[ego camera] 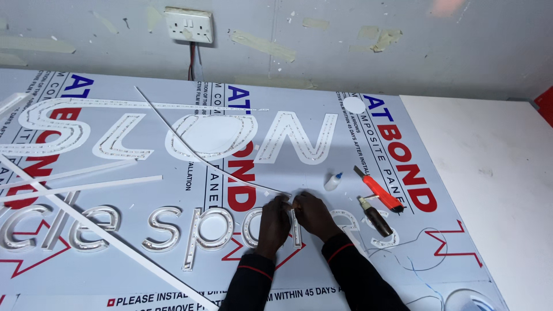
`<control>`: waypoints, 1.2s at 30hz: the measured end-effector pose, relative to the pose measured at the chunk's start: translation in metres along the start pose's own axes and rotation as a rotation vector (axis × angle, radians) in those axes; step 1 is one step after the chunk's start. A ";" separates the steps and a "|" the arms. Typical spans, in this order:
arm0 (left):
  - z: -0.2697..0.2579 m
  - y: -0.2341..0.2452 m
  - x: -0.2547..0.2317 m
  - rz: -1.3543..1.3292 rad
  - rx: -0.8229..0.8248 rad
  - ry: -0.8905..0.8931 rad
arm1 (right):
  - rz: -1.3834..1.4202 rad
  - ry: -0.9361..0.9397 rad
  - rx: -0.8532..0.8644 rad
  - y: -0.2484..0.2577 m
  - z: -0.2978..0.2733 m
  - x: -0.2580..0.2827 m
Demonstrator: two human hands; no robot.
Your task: The person assembles illuminated letter signs by applying adhesive from a small bottle to the back of white plastic letter frames and pressing flexible LED light strips into the grooves. The person works on several letters laid out on a large composite panel, using a utility knife to trim excess strip length.
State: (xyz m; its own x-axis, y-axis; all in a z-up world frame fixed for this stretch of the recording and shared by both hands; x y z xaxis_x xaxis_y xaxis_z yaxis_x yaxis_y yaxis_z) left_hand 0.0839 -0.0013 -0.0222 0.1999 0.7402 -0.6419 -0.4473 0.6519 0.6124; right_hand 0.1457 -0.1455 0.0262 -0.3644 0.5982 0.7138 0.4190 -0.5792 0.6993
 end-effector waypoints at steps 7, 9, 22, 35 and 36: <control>-0.001 -0.003 0.004 -0.001 0.006 0.059 | 0.099 -0.064 -0.022 0.004 0.004 -0.009; -0.003 -0.011 0.011 0.011 0.001 0.058 | 0.123 -0.061 -0.028 0.004 0.003 -0.013; 0.001 0.006 -0.005 -0.087 0.036 0.097 | 0.260 -0.234 0.121 0.009 0.017 -0.010; 0.000 0.005 -0.006 -0.053 -0.014 0.063 | -0.174 0.074 0.186 -0.003 0.023 -0.010; -0.001 0.001 -0.002 -0.044 -0.016 0.062 | -0.114 0.055 0.166 0.001 0.021 -0.007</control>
State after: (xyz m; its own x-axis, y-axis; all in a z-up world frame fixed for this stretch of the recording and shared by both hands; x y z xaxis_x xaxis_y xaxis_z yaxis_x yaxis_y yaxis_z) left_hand 0.0824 -0.0022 -0.0212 0.1658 0.6988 -0.6958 -0.4533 0.6806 0.5755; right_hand 0.1662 -0.1381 0.0211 -0.4606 0.6209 0.6343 0.5018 -0.4073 0.7631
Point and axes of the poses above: each hand's wrist, its own z-axis towards the middle knuckle, its own y-axis out of the back of the hand, x = y × z, the point moved 4 cm from there along z, towards the middle knuckle, and after that the axes turned 14 degrees about z, right-handed, at the moved point
